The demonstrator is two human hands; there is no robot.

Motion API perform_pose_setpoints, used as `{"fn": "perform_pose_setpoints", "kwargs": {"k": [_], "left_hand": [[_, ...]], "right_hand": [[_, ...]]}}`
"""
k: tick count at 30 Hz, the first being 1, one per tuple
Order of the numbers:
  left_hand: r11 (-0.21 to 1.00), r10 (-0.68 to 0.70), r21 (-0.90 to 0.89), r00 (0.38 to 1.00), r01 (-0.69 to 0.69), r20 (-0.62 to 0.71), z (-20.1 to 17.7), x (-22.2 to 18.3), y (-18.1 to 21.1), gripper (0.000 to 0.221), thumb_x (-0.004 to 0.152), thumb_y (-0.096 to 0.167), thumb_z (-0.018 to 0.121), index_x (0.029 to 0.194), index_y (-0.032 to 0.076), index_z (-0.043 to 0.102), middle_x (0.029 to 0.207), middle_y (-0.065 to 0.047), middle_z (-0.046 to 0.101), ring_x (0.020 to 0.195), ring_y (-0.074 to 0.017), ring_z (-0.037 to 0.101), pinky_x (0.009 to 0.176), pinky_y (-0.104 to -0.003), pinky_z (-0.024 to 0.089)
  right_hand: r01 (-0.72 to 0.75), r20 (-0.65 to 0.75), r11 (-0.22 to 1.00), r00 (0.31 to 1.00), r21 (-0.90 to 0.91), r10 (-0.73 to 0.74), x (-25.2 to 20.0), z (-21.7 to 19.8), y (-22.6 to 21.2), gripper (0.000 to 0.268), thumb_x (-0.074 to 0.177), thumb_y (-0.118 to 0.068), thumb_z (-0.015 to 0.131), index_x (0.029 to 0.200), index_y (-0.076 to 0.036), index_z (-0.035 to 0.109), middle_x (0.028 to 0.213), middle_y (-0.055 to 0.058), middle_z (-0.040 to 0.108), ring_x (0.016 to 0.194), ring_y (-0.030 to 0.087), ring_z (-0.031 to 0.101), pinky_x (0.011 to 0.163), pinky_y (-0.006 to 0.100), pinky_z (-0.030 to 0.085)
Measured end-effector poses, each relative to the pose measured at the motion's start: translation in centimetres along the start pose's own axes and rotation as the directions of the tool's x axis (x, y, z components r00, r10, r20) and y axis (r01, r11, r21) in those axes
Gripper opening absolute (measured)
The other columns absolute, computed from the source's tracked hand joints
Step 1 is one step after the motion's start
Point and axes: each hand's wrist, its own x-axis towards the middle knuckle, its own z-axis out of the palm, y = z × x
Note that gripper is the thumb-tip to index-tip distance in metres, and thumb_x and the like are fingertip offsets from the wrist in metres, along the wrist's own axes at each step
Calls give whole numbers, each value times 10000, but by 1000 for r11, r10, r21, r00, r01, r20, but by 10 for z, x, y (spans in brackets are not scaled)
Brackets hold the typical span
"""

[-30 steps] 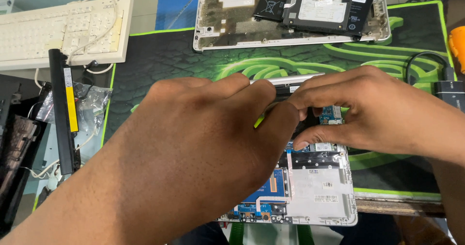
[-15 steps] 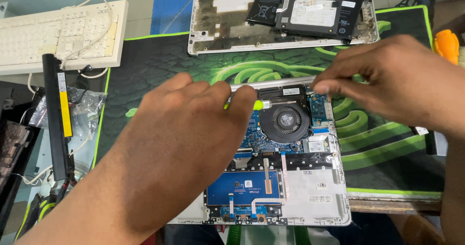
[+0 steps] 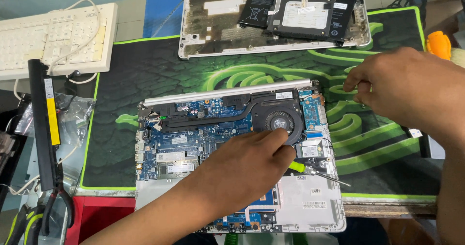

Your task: Disconnecting internal ribbon cables and removing the cooling fan from a laptop motherboard during a repair process.

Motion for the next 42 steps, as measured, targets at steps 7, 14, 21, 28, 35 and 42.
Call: {"fn": "perform_pose_setpoints", "kwargs": {"k": [7,14,21,28,35,42], "left_hand": [[1000,13,23,1000,-13,-1,3,9,-4,55,980,33,695,1032,37,681,1069,-159,606,845,-370,693,734,-516,575],[999,-23,-45,998,25,58,-3,14,-3,120,944,-37,729,1047,18,700,1009,-162,614,816,-411,668,623,-573,534],[953,-213,-233,975,194,-57,22,22,-13,99,945,173,631,903,97,677,913,-42,606,733,-373,675,539,-564,461],[950,-190,-279,969,141,-157,34,20,-13,69,911,147,630,898,85,657,903,-56,587,722,-388,640,564,-575,476],[955,-170,-277,962,107,-213,34,21,-13,22,880,100,628,859,101,621,872,-37,545,681,-347,601,513,-538,454],[972,-160,-221,920,83,-357,41,21,-6,82,822,29,624,837,108,610,834,-25,514,694,-328,563,572,-509,488]], "right_hand": [[107,36,992,993,60,-109,-14,-17,-18,203,988,-443,709,1150,-454,831,1078,-189,879,1100,181,806,930,405,641],[203,162,973,962,113,-219,6,-4,-24,323,894,-580,920,1161,-452,790,932,-180,828,829,136,752,824,335,567],[206,-75,970,977,129,-198,25,37,-9,572,703,-604,1019,1187,-534,721,739,-215,741,711,45,695,719,288,541],[333,-196,932,933,146,-302,26,43,-3,1061,628,-590,1040,1578,-584,567,740,-197,763,622,98,672,687,317,560],[337,-188,926,934,171,-305,26,41,-1,1074,616,-589,1050,1580,-597,577,746,-195,790,643,115,723,702,353,566],[302,-151,945,947,127,-282,27,41,-1,1090,640,-646,1028,1607,-619,525,802,-219,785,705,128,737,755,405,557]]}}
